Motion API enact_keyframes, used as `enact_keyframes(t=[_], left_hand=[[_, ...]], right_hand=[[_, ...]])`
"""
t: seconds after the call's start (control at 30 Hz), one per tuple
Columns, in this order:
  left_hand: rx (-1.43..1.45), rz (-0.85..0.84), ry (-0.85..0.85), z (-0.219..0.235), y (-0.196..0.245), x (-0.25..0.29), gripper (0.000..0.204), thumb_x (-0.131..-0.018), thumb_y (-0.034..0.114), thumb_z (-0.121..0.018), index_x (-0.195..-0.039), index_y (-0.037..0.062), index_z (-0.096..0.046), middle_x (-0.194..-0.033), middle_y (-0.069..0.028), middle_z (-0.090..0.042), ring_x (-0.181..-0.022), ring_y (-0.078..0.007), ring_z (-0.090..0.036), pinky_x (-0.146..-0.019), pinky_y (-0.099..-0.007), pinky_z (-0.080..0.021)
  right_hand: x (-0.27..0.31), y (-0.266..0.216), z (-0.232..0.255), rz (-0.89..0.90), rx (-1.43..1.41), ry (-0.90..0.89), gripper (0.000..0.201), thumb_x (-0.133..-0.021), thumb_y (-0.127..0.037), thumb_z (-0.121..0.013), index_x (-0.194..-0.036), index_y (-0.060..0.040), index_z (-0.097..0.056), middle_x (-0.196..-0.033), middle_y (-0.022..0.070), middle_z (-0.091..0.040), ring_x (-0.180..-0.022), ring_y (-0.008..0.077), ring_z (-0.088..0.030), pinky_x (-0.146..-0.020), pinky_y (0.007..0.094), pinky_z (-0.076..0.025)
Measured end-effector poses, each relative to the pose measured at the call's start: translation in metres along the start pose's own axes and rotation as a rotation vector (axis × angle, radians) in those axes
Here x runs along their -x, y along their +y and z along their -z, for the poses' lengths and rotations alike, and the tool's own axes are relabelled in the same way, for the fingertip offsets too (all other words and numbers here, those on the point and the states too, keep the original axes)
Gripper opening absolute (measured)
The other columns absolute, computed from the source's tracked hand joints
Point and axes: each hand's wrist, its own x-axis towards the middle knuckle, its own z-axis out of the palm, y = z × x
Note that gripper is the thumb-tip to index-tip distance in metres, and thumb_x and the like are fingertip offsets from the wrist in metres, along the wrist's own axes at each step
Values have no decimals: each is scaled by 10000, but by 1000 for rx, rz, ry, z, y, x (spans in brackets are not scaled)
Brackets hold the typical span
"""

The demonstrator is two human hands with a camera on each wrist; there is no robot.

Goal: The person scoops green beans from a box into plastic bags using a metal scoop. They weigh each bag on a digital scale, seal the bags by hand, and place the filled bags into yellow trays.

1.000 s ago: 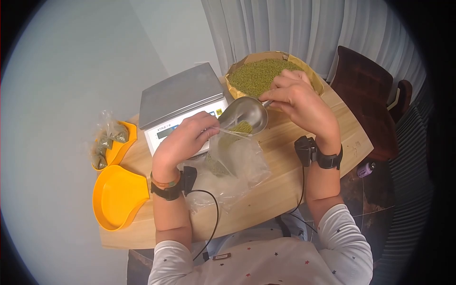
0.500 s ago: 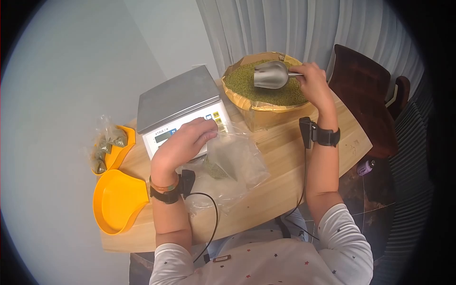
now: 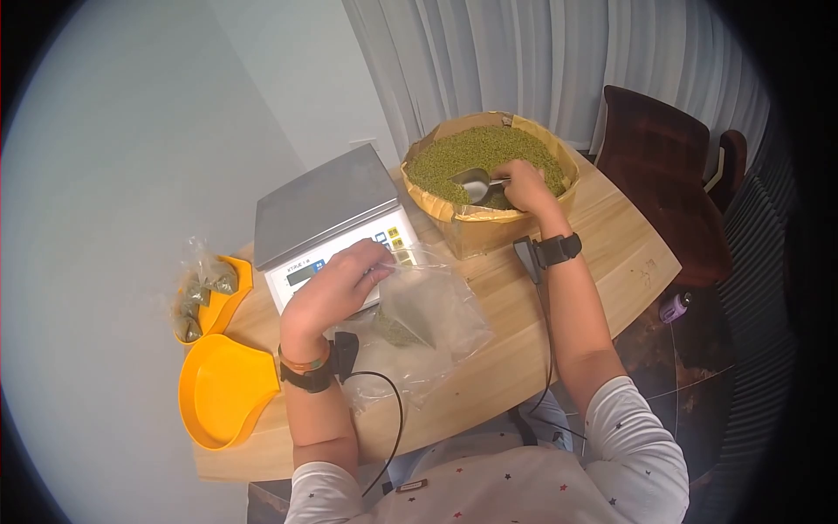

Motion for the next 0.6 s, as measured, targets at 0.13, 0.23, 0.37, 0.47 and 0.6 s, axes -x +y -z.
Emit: enact_keyframes(t=[0.13, 0.23, 0.37, 0.47, 0.6], left_hand=[[-18, 1, 15, 1, 1, 0, 136, -937, 118, -621, -1010, 5, -597, -929, -151, -615, -853, -346, -583, -762, -377, -475], [-12, -8, 39, -2, -2, 0, 143, -938, 127, -621, -1011, 5, -598, -938, -152, -620, -851, -351, -579, -762, -378, -474], [-17, 22, 22, -2, 1, -1, 146, -939, 130, -622, -1010, 3, -604, -942, -153, -626, -853, -354, -581, -760, -380, -474], [-24, 8, 28, -2, 0, -1, 146, -936, 129, -626, -1008, 3, -609, -926, -154, -630, -847, -356, -584, -755, -382, -475], [-14, 13, 37, -2, -1, -1, 145, -932, 128, -632, -1001, 2, -616, -912, -155, -634, -839, -356, -589, -748, -383, -477]], right_hand=[[-7, 25, 8, -68, -104, 26, 332, -783, 40, -579, -1034, -89, -755, -1050, 158, -707, -1039, 322, -647, -936, 447, -425], [-13, 43, 14, 4, -404, 55, 258, -837, 45, -608, -1042, -41, -737, -1028, 170, -708, -974, 275, -668, -840, 357, -506], [-6, 36, 28, -108, -579, 17, 227, -857, 51, -634, -1051, -18, -728, -1010, 150, -707, -959, 247, -654, -858, 340, -496], [-7, 37, 26, -54, -522, 71, 216, -854, 42, -664, -1055, -8, -722, -993, 123, -707, -956, 226, -645, -858, 330, -489], [-4, 30, 34, -21, -491, 46, 221, -844, 28, -687, -1061, 2, -719, -996, 114, -715, -955, 208, -645, -858, 327, -485]])
